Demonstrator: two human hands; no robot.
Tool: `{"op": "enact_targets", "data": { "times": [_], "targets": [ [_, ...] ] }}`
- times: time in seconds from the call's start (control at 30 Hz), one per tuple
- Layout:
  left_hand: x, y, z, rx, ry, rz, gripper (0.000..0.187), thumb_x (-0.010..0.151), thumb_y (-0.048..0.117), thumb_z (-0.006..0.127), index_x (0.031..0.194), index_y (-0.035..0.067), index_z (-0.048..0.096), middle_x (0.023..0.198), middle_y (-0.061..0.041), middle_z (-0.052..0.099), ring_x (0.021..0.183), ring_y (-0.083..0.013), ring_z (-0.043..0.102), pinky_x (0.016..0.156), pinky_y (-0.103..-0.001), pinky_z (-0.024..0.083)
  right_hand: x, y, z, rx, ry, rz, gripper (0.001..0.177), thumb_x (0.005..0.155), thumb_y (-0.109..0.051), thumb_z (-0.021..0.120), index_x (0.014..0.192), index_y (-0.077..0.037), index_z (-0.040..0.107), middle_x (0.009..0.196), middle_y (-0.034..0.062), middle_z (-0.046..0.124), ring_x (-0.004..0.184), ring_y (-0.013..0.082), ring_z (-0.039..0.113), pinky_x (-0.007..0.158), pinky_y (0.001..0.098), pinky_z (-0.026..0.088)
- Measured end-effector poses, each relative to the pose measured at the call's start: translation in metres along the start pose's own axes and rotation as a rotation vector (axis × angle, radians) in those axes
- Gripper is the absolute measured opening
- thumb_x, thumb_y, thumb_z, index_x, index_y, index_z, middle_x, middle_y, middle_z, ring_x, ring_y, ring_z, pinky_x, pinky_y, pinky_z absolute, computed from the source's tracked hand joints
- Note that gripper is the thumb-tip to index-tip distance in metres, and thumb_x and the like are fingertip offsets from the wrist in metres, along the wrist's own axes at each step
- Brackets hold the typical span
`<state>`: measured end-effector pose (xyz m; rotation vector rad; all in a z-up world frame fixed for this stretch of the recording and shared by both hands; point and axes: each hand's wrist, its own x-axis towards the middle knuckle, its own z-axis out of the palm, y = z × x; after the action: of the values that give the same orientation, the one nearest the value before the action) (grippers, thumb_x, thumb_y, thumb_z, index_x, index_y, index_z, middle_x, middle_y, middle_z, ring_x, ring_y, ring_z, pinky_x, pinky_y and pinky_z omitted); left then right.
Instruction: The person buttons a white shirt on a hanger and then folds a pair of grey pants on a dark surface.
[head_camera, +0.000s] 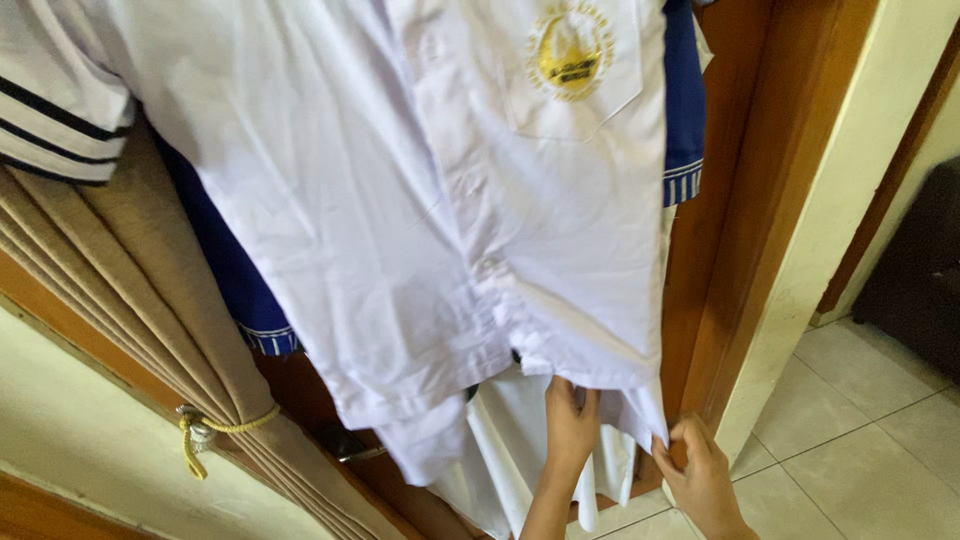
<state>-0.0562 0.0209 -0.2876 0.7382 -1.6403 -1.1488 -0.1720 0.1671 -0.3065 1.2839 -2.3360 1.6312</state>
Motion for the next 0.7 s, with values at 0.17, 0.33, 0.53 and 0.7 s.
{"op": "enact_targets", "data": {
  "times": [0.17, 0.33, 0.53, 0.7],
  "targets": [
    [-0.020, -0.109, 0.031, -0.487, -0.059, -0.440, 0.046, 0.098, 0.023, 0.060, 0.137, 0.000, 0.057, 0.126, -0.011, 0.068, 0.111, -0.0214, 0.062, 0.098, -0.035, 0.050, -0.007, -0.009, -0.035, 0.214, 0.048, -0.239, 0.025, 0.076, -0.001, 0.074, 0.085, -0.006, 0.051, 0.085, 0.0090, 0.056, 0.074, 0.0217, 0.057, 0.067, 0.0310, 0.048],
    [-0.016, -0.118, 0.060, -0.786, -0.199, -0.674, 0.054, 0.095, 0.022, 0.066, 0.143, 0.002, 0.053, 0.135, -0.008, 0.065, 0.123, -0.0193, 0.062, 0.107, -0.035, 0.049, -0.014, -0.020, -0.048, 0.189, -0.104, -0.373, 0.030, 0.071, 0.000, 0.075, 0.096, -0.005, 0.058, 0.098, 0.0109, 0.060, 0.089, 0.0262, 0.060, 0.075, 0.0365, 0.050],
    [0.020, -0.066, 0.026, -0.003, -0.127, 0.080, 0.041, 0.096, 0.013, 0.061, 0.133, -0.004, 0.065, 0.132, -0.015, 0.072, 0.126, -0.0257, 0.066, 0.109, -0.039, 0.051, 0.004, -0.021, -0.053, -0.053, -0.234, -0.437, 0.033, 0.074, -0.001, 0.074, 0.101, 0.000, 0.056, 0.102, 0.0172, 0.057, 0.096, 0.0377, 0.057, 0.082, 0.0464, 0.049],
    [0.006, 0.060, 0.002, 0.131, 0.118, 0.145, 0.046, 0.088, 0.022, 0.068, 0.127, -0.001, 0.063, 0.125, -0.015, 0.070, 0.119, -0.0312, 0.065, 0.101, -0.042, 0.051, 0.029, -0.046, -0.068, -0.158, -0.273, -0.596, 0.045, 0.067, -0.007, 0.078, 0.104, 0.002, 0.055, 0.104, 0.0189, 0.060, 0.095, 0.0452, 0.054, 0.087, 0.0579, 0.045]
  ]
}}
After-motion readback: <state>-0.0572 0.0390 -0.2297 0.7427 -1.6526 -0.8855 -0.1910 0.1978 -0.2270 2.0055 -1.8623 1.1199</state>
